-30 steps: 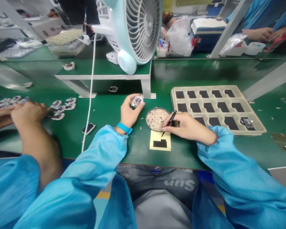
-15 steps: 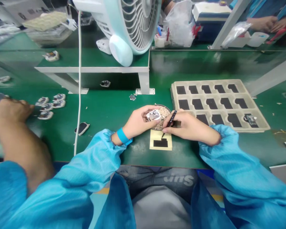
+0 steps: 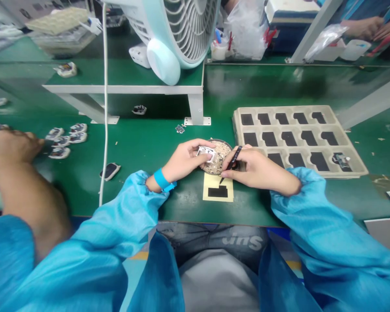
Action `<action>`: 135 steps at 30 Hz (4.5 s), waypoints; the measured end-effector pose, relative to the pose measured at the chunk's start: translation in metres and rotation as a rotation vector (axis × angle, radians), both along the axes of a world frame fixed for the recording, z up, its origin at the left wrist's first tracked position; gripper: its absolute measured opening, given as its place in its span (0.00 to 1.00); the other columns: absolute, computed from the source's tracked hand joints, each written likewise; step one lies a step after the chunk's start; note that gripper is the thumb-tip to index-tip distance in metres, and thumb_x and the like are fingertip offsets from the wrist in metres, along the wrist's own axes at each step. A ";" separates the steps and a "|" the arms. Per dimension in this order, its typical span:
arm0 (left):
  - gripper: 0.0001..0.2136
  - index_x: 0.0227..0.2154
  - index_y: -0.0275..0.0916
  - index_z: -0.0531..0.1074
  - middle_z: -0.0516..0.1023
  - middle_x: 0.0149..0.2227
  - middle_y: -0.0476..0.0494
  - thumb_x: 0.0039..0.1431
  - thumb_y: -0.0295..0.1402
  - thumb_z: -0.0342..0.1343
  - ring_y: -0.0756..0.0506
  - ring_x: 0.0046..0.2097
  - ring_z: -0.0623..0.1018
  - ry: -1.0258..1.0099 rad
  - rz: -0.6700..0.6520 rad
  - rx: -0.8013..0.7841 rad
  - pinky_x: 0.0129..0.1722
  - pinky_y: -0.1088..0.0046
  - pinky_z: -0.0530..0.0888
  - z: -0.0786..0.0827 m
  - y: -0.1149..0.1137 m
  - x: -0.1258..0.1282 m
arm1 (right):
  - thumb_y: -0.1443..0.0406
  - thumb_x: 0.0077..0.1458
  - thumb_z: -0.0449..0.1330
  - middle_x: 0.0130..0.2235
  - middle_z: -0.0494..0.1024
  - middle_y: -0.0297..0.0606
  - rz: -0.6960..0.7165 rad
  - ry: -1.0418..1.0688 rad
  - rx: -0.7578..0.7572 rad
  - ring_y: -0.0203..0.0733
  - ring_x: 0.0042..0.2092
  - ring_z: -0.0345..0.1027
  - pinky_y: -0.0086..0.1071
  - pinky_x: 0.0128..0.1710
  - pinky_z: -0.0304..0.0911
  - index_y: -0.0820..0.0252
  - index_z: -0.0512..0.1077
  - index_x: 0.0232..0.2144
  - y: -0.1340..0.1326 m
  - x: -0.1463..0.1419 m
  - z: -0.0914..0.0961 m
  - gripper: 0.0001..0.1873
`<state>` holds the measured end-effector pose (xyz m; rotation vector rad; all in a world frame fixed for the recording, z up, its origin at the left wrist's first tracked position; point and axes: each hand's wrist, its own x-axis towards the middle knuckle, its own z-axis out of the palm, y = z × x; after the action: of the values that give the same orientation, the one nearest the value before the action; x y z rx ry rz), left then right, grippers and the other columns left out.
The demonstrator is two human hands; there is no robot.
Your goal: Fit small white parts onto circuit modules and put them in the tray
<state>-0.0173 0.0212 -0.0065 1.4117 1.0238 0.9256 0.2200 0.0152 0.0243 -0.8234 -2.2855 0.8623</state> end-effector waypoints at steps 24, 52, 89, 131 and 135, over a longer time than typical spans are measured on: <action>0.12 0.40 0.33 0.80 0.83 0.35 0.40 0.53 0.30 0.67 0.46 0.36 0.81 0.107 -0.160 -0.051 0.38 0.71 0.79 0.001 -0.005 -0.001 | 0.62 0.58 0.68 0.36 0.82 0.37 -0.107 0.167 -0.119 0.43 0.39 0.77 0.39 0.41 0.71 0.56 0.77 0.34 -0.004 0.003 0.010 0.05; 0.12 0.40 0.34 0.81 0.82 0.33 0.42 0.52 0.30 0.68 0.46 0.33 0.81 0.122 -0.159 -0.018 0.35 0.72 0.79 -0.001 -0.005 -0.001 | 0.67 0.58 0.68 0.38 0.84 0.35 -0.127 0.133 0.332 0.47 0.41 0.76 0.48 0.48 0.64 0.53 0.75 0.37 -0.003 -0.001 0.001 0.06; 0.15 0.44 0.34 0.79 0.81 0.33 0.43 0.51 0.26 0.63 0.51 0.29 0.76 0.058 -0.017 -0.020 0.28 0.77 0.74 0.007 -0.001 -0.007 | 0.53 0.58 0.68 0.37 0.82 0.40 -0.062 0.168 -0.323 0.43 0.40 0.77 0.39 0.43 0.74 0.58 0.75 0.35 0.005 0.016 0.015 0.15; 0.16 0.46 0.35 0.82 0.83 0.38 0.41 0.58 0.37 0.65 0.51 0.29 0.75 -0.288 0.122 -0.066 0.29 0.76 0.74 0.007 -0.004 -0.009 | 0.49 0.53 0.68 0.28 0.81 0.38 -0.403 0.157 -0.470 0.37 0.28 0.72 0.30 0.28 0.66 0.63 0.79 0.30 -0.002 -0.024 0.016 0.21; 0.19 0.51 0.36 0.80 0.84 0.43 0.40 0.56 0.31 0.65 0.47 0.35 0.79 -0.306 0.097 -0.003 0.34 0.74 0.76 0.012 -0.012 -0.006 | 0.49 0.54 0.68 0.27 0.77 0.35 -0.421 0.168 -0.463 0.33 0.26 0.65 0.28 0.25 0.59 0.63 0.78 0.30 -0.006 -0.025 0.008 0.21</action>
<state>-0.0231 0.0096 0.0053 1.1812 0.8667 1.1698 0.1955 0.0096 0.0324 -1.3168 -1.6934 1.2191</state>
